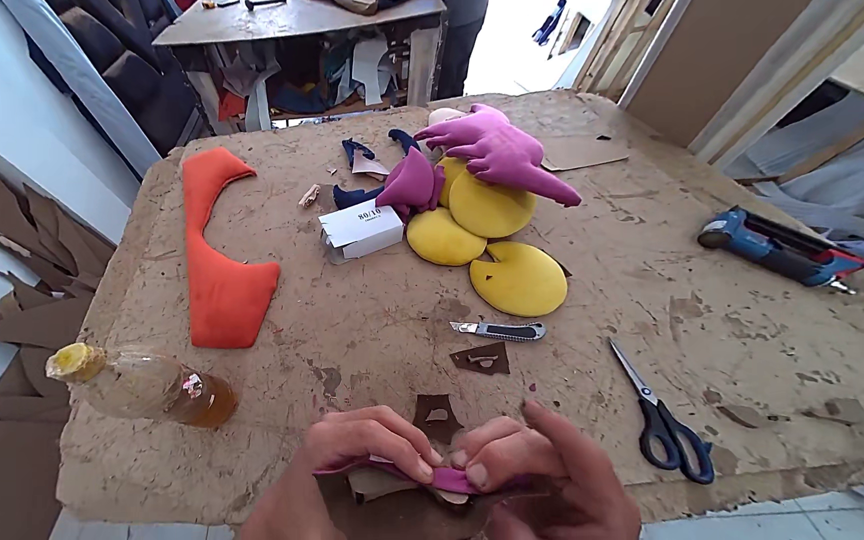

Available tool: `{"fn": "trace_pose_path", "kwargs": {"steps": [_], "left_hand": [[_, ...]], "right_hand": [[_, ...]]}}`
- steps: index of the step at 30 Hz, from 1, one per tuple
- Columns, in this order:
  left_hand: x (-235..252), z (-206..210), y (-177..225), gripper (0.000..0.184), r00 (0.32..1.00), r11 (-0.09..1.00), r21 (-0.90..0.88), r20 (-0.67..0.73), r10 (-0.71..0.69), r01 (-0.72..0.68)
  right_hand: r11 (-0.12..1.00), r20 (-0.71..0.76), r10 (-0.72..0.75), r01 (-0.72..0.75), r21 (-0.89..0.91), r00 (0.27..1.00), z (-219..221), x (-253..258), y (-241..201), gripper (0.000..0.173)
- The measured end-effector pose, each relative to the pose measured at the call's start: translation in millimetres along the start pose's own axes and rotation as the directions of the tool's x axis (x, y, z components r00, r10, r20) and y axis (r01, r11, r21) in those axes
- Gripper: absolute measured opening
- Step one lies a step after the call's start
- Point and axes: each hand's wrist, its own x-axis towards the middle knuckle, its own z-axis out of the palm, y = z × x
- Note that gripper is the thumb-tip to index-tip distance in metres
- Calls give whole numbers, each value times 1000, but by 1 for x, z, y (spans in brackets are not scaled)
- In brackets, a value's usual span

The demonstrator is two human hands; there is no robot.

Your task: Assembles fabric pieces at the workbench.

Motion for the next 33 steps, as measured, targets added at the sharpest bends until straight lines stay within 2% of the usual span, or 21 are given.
{"fn": "trace_pose_path", "kwargs": {"steps": [3,6,8,11,16,21,26,28,31,33], "left_hand": [[1,-5,20,39,996,940,338,56,-66,43],[4,5,31,28,1000,689,725,10,-4,-4],[5,12,29,19,996,559,828,-22,90,-32],[3,13,23,13,986,518,853,-32,163,-58],[2,10,16,12,992,488,871,-1,128,-62],[-8,18,-11,11,980,483,876,-84,179,-12],[-21,28,-26,13,966,450,892,-157,204,50],[-31,22,-35,14,962,408,906,-203,182,115],[-54,5,-61,14,937,341,912,-300,176,228],[-72,-5,-83,16,923,270,917,-346,171,294]], "right_hand": [[1000,-10,-5,5,-3,1000,-8,-3,3,76],[998,3,-21,22,-66,1000,-9,-3,2,74],[991,8,-43,44,-129,999,-7,-2,1,70],[979,18,-64,66,-192,998,-6,-3,4,68],[976,9,-22,24,-218,1000,-5,-8,13,71],[919,67,106,-72,-387,992,-7,-9,17,80],[861,71,81,-34,-508,994,-15,-21,23,72],[851,30,144,-108,-515,989,-35,-32,26,74],[814,-158,305,-343,-469,939,-72,-54,31,80],[694,-296,366,-470,-545,882,-89,-63,34,75]]}}
